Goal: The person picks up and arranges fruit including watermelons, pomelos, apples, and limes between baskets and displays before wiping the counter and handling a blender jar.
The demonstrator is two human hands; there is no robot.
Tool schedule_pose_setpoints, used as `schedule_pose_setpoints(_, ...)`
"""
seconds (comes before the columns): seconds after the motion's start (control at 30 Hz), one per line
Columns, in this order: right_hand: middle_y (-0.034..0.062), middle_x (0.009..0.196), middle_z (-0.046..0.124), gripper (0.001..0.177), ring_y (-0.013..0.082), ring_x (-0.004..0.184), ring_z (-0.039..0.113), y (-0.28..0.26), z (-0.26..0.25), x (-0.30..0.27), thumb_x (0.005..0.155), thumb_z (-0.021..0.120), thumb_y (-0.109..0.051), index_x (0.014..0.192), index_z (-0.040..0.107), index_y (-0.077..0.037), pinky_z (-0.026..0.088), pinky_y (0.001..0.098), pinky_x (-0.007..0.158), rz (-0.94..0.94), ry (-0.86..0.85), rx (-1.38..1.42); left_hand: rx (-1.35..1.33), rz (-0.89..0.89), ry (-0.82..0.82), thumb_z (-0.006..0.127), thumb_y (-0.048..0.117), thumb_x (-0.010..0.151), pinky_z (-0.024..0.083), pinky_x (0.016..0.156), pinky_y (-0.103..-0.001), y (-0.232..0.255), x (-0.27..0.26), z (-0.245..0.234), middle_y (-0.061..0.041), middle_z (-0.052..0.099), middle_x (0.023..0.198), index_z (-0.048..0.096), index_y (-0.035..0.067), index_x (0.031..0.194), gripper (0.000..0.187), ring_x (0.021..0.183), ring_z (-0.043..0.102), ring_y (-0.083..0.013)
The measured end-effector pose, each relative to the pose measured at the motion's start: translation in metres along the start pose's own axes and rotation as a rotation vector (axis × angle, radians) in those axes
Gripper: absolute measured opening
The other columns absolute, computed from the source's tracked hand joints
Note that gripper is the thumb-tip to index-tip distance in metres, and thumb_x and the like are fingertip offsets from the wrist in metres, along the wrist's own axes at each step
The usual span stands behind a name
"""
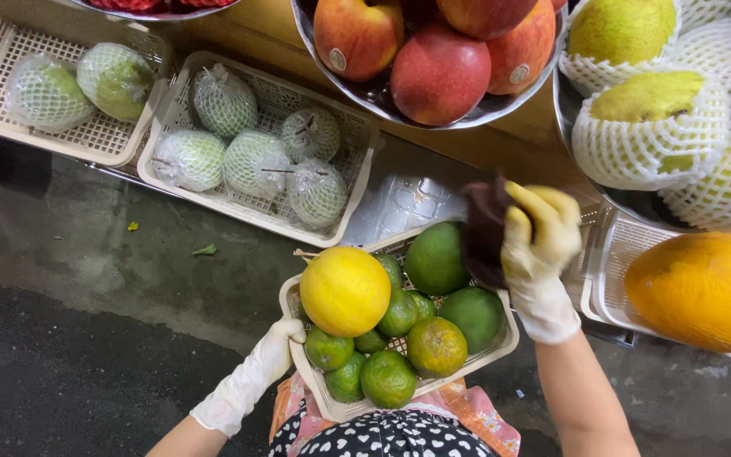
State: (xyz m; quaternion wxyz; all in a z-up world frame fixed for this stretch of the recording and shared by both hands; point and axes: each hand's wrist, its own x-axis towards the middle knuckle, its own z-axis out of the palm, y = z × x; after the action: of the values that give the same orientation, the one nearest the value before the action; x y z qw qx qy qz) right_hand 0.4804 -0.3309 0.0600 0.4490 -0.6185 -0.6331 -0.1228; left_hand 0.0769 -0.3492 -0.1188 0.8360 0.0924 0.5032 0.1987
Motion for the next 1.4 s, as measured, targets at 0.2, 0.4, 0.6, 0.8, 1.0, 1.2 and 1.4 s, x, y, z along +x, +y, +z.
schedule_pose_setpoints(0.2,0.025,0.161,0.024,0.057,0.0426,0.146,0.02,0.072,0.119,0.022,0.095,0.062,-0.027,0.149,0.05,-0.016,0.019,0.0511,0.117,0.299,-1.13,0.246,0.128,0.196,-0.089,0.059,0.006,0.074,0.045,0.071,-0.033,-0.047,0.042,-0.073,-0.006,0.055,0.076,0.055,-0.002,0.08,0.01,0.073,0.053,-0.0193)
schedule_pose_setpoints(0.4,0.0215,0.165,0.029,0.052,0.0362,0.157,0.006,0.081,0.165,0.005,0.097,0.058,-0.028,0.148,0.053,-0.016,0.005,0.0507,0.123,0.237,-1.326,0.629,0.087,0.173,-0.073,0.056,0.006,0.07,0.045,0.074,-0.033,-0.035,0.026,-0.068,-0.004,0.057,0.079,0.06,-0.002,0.089,0.021,0.076,0.054,-0.0182)
schedule_pose_setpoints(0.6,0.0283,0.142,0.064,0.04,0.0395,0.147,0.045,0.088,0.121,-0.031,0.099,0.061,-0.018,0.129,0.073,0.007,0.028,0.0495,0.124,0.67,-1.383,1.203,0.113,0.142,-0.121,0.05,0.006,0.065,0.05,0.089,-0.034,0.015,-0.015,-0.011,-0.011,0.065,0.106,0.058,-0.004,0.132,0.068,0.094,0.061,-0.0227)
schedule_pose_setpoints(0.8,0.0254,0.124,0.071,0.023,0.0374,0.122,0.066,0.055,0.038,-0.069,0.106,0.052,-0.017,0.113,0.06,0.004,0.051,0.049,0.111,0.995,-0.703,1.303,0.159,0.153,-0.238,0.05,0.008,0.063,0.052,0.09,-0.029,0.029,-0.005,0.004,-0.008,0.069,0.113,0.057,-0.003,0.13,0.067,0.099,0.065,-0.0175)
schedule_pose_setpoints(1.0,0.0133,0.124,0.073,0.041,0.0232,0.11,0.068,0.071,0.019,-0.086,0.093,0.047,-0.015,0.126,0.065,0.003,0.054,0.0356,0.098,1.337,-0.328,0.861,0.181,0.149,-0.24,0.056,0.007,0.073,0.05,0.084,-0.034,0.001,0.045,-0.048,-0.007,0.059,0.095,0.057,-0.009,0.12,0.049,0.088,0.056,-0.0194)
schedule_pose_setpoints(1.2,0.0135,0.102,0.074,0.036,0.019,0.085,0.061,0.039,-0.03,-0.169,0.104,0.058,-0.028,0.121,0.071,0.001,0.049,0.0308,0.076,1.216,-0.34,0.328,0.038,0.059,-0.135,0.054,0.01,0.073,0.052,0.095,-0.036,0.008,0.024,-0.025,-0.008,0.067,0.106,0.059,-0.001,0.122,0.051,0.098,0.064,-0.0214)
schedule_pose_setpoints(1.4,0.0048,0.09,0.072,0.033,0.01,0.08,0.06,0.029,-0.018,-0.168,0.099,0.064,-0.026,0.114,0.073,0.002,0.048,0.0265,0.071,1.1,-0.346,0.317,-0.171,0.136,-0.181,0.058,0.039,0.093,0.048,0.106,-0.044,0.009,-0.036,0.022,-0.017,0.06,0.14,0.049,0.005,0.146,0.064,0.124,0.06,-0.0303)
